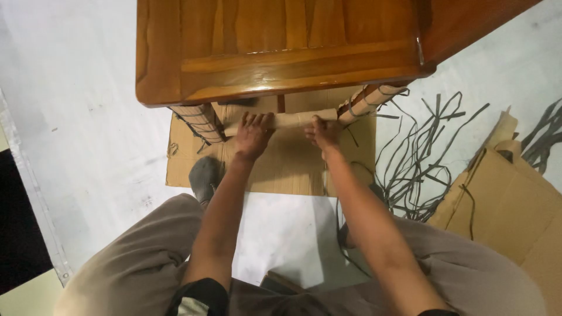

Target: Secure cardboard protectors to the legs of a wooden chair using plastic straps.

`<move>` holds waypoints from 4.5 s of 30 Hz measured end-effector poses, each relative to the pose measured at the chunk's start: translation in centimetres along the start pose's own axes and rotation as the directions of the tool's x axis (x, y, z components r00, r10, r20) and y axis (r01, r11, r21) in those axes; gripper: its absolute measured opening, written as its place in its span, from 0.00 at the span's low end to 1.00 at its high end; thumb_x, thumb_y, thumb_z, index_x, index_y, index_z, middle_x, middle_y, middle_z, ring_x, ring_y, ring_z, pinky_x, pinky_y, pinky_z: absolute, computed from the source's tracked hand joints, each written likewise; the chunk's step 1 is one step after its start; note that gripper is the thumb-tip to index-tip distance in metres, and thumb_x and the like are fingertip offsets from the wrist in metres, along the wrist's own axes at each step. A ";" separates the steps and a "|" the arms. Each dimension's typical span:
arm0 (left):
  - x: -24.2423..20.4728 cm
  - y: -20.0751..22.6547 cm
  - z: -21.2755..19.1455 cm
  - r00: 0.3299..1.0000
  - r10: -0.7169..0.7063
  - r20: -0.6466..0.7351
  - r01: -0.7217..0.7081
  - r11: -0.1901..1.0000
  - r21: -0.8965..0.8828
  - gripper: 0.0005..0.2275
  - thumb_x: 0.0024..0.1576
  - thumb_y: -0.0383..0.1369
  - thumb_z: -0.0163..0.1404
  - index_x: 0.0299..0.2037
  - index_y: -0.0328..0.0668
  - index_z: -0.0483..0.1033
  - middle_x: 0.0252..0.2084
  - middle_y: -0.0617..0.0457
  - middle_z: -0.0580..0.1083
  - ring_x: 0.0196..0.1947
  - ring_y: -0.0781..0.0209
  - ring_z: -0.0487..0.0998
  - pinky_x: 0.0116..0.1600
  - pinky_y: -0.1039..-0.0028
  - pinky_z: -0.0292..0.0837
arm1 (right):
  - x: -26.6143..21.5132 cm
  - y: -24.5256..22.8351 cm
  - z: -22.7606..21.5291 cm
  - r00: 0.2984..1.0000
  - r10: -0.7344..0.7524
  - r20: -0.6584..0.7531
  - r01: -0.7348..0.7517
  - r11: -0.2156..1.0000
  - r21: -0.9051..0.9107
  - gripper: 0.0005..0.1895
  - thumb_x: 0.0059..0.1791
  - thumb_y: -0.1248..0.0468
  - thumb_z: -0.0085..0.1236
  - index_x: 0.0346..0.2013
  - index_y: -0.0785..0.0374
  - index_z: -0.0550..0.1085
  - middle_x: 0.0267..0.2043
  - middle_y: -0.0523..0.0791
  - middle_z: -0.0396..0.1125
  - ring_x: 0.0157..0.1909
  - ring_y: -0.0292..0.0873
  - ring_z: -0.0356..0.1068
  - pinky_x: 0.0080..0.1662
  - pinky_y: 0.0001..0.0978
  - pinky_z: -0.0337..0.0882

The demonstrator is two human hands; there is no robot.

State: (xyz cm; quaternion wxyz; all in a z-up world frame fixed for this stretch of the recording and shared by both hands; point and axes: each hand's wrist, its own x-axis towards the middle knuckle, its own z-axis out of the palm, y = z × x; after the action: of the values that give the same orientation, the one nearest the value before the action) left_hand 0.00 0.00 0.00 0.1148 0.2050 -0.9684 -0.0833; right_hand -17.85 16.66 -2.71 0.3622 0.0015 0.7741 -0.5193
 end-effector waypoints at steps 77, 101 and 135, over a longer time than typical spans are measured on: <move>-11.2 22.4 7.1 0.637 0.255 0.727 -0.109 0.964 -0.242 0.23 0.58 0.45 0.52 0.66 0.70 0.70 0.79 0.60 0.50 0.77 0.30 0.44 0.75 0.43 0.50 | -4.3 18.0 -19.1 0.870 0.235 -0.434 -0.418 0.818 -0.395 0.31 0.53 0.59 0.51 0.72 0.61 0.62 0.77 0.51 0.42 0.74 0.60 0.55 0.66 0.61 0.64; -6.1 18.7 6.6 0.790 -0.344 0.508 0.610 0.348 -0.712 0.19 0.60 0.54 0.51 0.51 0.56 0.83 0.47 0.50 0.81 0.55 0.48 0.79 0.61 0.56 0.72 | -10.7 14.7 -6.4 0.998 0.026 0.050 -0.054 0.711 0.701 0.08 0.48 0.64 0.68 0.37 0.57 0.75 0.31 0.45 0.74 0.28 0.40 0.75 0.31 0.30 0.76; 2.3 12.0 0.8 0.995 0.074 -0.068 -0.089 0.961 -0.260 0.14 0.59 0.28 0.53 0.56 0.48 0.74 0.57 0.51 0.72 0.65 0.51 0.68 0.71 0.57 0.60 | -8.8 7.6 -3.5 0.981 0.162 -0.108 -0.113 0.924 0.365 0.05 0.47 0.63 0.60 0.30 0.61 0.74 0.24 0.45 0.69 0.21 0.39 0.67 0.23 0.25 0.61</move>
State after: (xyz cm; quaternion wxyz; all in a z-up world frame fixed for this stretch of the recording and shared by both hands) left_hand -6.76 9.94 2.12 0.1722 0.1504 -0.9527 -0.2003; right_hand -10.42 26.28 -3.17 0.3376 0.1572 0.6877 -0.6232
